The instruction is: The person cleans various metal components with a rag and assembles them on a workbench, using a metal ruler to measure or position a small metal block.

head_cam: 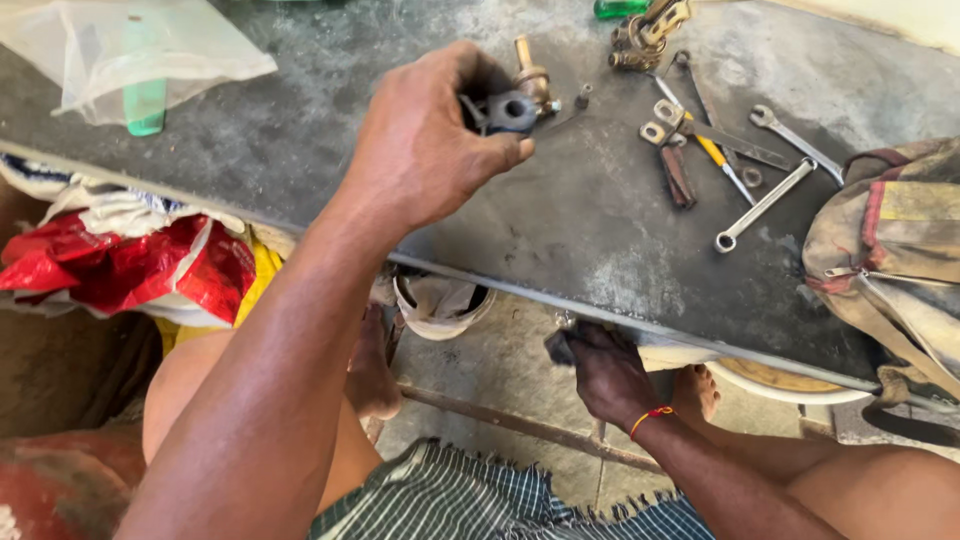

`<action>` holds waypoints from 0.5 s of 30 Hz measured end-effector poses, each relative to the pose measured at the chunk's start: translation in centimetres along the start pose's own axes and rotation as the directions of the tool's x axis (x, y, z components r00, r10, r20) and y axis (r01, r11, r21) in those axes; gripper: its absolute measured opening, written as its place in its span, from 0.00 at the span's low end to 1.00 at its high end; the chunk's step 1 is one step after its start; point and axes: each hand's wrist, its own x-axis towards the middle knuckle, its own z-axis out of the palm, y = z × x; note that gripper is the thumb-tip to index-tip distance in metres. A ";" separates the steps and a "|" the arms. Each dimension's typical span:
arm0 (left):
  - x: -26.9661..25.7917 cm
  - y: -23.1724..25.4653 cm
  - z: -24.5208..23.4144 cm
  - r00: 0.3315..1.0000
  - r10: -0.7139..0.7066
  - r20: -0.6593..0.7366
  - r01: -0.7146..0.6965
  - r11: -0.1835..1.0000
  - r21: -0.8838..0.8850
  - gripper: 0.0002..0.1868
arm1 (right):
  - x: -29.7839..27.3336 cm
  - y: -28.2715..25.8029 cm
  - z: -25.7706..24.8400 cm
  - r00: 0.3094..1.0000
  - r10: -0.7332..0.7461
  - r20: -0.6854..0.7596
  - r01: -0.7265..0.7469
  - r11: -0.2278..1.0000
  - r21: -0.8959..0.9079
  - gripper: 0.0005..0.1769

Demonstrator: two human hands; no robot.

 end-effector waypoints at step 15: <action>-1.8 -0.1 -0.3 1.000 -0.008 -0.002 0.008 1.000 0.011 0.22 | -2.1 -4.1 0.2 0.952 -0.115 -0.283 0.113 0.993 -0.023 0.13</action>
